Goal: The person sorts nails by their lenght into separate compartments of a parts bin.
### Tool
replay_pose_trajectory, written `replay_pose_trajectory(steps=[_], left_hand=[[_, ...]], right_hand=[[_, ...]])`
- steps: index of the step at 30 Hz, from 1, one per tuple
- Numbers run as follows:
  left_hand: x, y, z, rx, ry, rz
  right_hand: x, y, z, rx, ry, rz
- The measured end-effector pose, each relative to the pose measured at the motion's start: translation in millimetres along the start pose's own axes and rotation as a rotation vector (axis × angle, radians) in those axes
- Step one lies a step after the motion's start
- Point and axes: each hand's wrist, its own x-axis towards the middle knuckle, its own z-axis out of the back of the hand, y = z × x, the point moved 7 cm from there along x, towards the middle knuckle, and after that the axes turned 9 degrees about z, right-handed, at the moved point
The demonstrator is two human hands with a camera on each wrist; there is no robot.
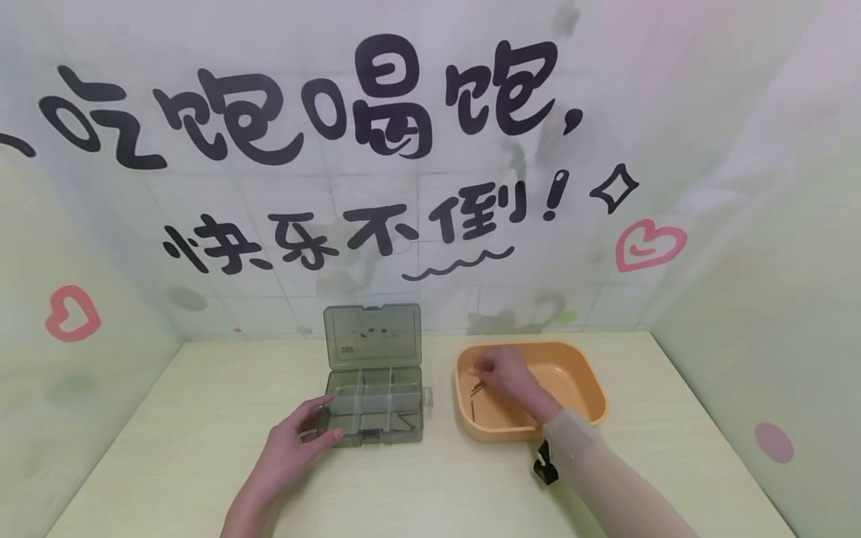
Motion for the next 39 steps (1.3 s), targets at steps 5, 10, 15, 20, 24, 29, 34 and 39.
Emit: replay_pose_trajectory(steps=[5,10,15,20,24,29,34,39], left_hand=[[0.0,0.0,0.2,0.002,-0.001,-0.001],[-0.8,-0.8,0.5,0.001,-0.004,-0.002],[-1.6,-0.6,-0.1,-0.005,0.000,-0.002],[-1.0,-0.2,-0.1,-0.004,-0.004,-0.001],[-0.9,-0.6,0.6,-0.006,-0.011,-0.002],[-1.4,-0.1,-0.1,-0.008,-0.013,0.000],[-2.1,-0.4,-0.3,-0.009,-0.017,-0.007],[-1.7,-1.5,0.5,-0.009,-0.021,-0.015]], right_hand=[[0.3,0.1,0.3,-0.016,-0.007,-0.032],[0.6,0.8,0.4,-0.011,-0.014,-0.037],[-0.1,0.2,-2.0,0.012,-0.013,-0.032],[1.7,-2.4,-5.4,0.007,0.019,-0.053],[3.2,-3.7,-6.7,-0.015,0.033,-0.056],[-0.3,-5.5,-4.1,0.005,0.023,-0.112],[-4.5,-5.5,0.7,0.014,0.008,-0.144],[-6.5,-6.3,2.7,0.023,0.001,-0.146]])
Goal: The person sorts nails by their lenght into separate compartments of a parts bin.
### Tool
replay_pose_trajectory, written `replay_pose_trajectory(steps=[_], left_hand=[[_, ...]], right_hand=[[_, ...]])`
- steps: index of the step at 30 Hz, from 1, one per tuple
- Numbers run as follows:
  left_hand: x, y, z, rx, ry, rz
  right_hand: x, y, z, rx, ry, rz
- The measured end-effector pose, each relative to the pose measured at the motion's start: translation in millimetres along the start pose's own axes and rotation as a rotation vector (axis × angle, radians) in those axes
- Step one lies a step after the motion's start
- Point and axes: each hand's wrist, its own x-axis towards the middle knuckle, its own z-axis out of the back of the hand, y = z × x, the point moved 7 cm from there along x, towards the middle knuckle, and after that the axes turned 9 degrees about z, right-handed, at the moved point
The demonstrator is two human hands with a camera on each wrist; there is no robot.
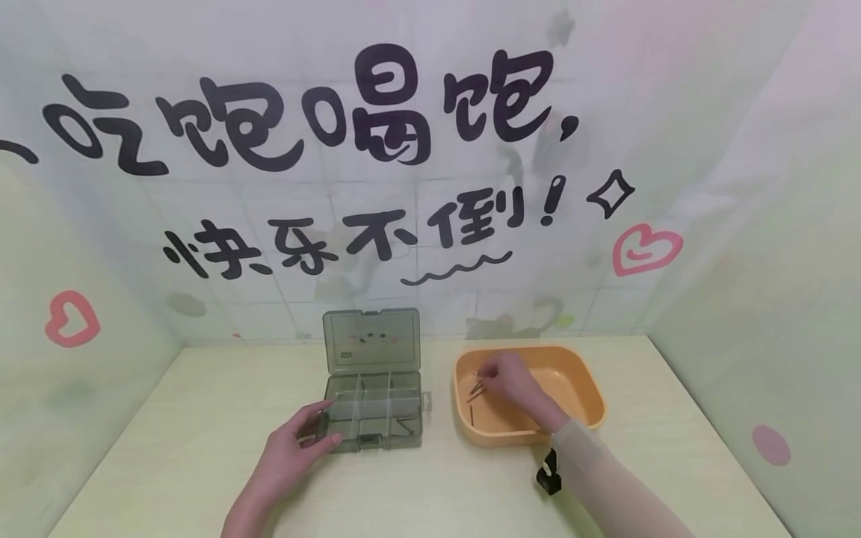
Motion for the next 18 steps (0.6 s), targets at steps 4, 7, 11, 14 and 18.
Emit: replay_pose_trajectory(steps=[4,7,11,14,18], left_hand=[[0.0,-0.2,0.0,-0.001,-0.001,-0.002],[-0.6,-0.2,0.0,0.000,-0.001,-0.001],[-1.4,-0.8,0.2,0.000,-0.001,0.002],[-1.4,-1.0,0.2,0.001,-0.001,0.001],[-1.6,-0.5,0.0,0.003,-0.001,-0.002]], right_hand=[[-4.2,2.8,3.6,0.034,-0.015,0.002],[-8.3,6.0,6.5,0.075,-0.028,-0.010],[-12.2,10.3,9.7,0.127,-0.035,-0.027],[-14.1,14.8,12.5,0.140,-0.034,-0.033],[-16.8,22.9,17.2,0.149,-0.032,-0.026]])
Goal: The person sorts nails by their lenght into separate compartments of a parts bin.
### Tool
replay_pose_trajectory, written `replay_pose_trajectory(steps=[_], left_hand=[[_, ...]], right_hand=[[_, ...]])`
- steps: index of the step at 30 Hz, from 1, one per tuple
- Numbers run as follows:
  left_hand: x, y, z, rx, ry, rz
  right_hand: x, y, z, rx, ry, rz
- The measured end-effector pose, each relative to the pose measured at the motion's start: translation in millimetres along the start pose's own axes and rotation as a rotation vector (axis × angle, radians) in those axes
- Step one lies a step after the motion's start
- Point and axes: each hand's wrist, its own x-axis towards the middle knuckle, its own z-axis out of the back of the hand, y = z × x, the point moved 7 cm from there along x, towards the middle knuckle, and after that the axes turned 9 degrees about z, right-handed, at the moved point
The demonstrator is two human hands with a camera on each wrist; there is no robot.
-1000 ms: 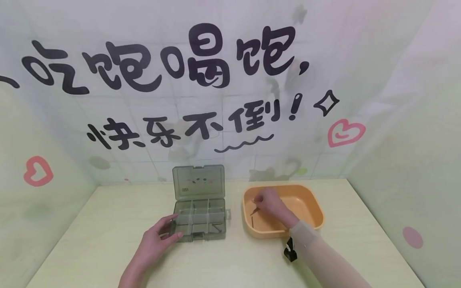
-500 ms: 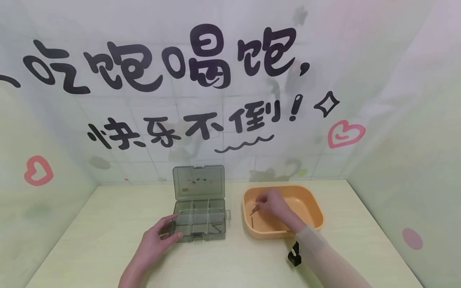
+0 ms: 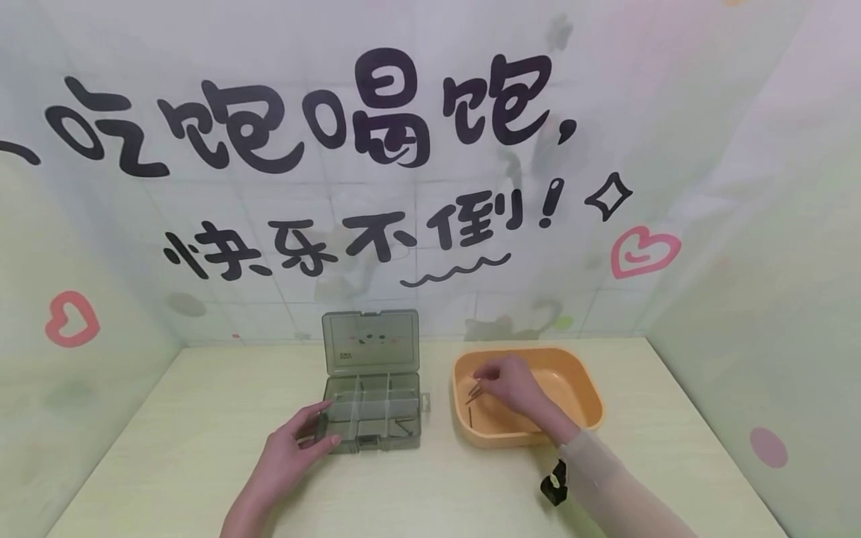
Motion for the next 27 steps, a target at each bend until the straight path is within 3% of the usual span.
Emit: replay_pose_trajectory(steps=[8,16,27], left_hand=[[-1.2,2.0,-1.0,-0.009,0.003,0.000],[-0.1,1.5,-1.1,-0.014,0.008,-0.005],[1.6,2.4,-0.9,-0.009,0.012,0.010]], right_hand=[[-2.6,15.5,1.4,0.007,-0.010,0.011],[-1.9,33.8,-2.0,-0.003,-0.002,0.082],[-0.1,55.4,-22.4,0.090,0.045,0.128]])
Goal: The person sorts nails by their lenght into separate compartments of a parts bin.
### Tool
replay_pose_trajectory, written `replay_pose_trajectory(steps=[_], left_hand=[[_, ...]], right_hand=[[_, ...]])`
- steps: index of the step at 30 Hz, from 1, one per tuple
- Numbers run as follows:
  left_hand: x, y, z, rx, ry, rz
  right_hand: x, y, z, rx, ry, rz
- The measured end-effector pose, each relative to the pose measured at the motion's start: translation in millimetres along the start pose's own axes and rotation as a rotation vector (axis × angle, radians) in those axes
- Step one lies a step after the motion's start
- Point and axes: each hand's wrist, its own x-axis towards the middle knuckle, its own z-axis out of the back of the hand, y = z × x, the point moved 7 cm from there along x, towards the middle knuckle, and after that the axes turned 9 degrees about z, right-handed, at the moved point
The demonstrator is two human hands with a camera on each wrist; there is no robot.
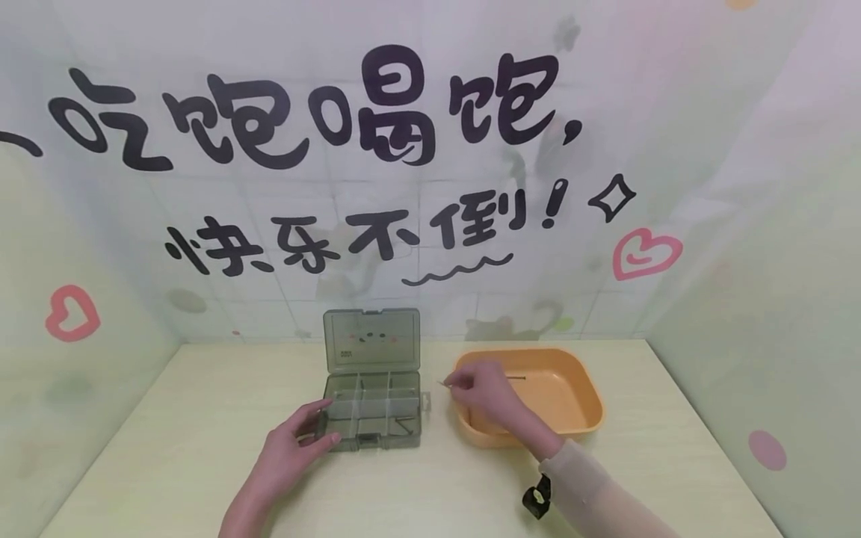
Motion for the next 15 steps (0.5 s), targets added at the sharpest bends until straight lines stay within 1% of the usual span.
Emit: replay_pose_trajectory(steps=[8,11,15], left_hand=[[0.0,0.4,0.6,-0.005,0.009,0.014],[-0.2,0.6,0.8,-0.007,0.014,0.015],[-0.5,1.2,1.6,-0.005,0.014,0.015]], right_hand=[[4.9,15.7,-21.0,0.024,0.029,0.051],[6.5,20.3,-31.2,0.058,0.055,0.040],[10.5,27.6,-47.0,0.037,0.085,0.053]])
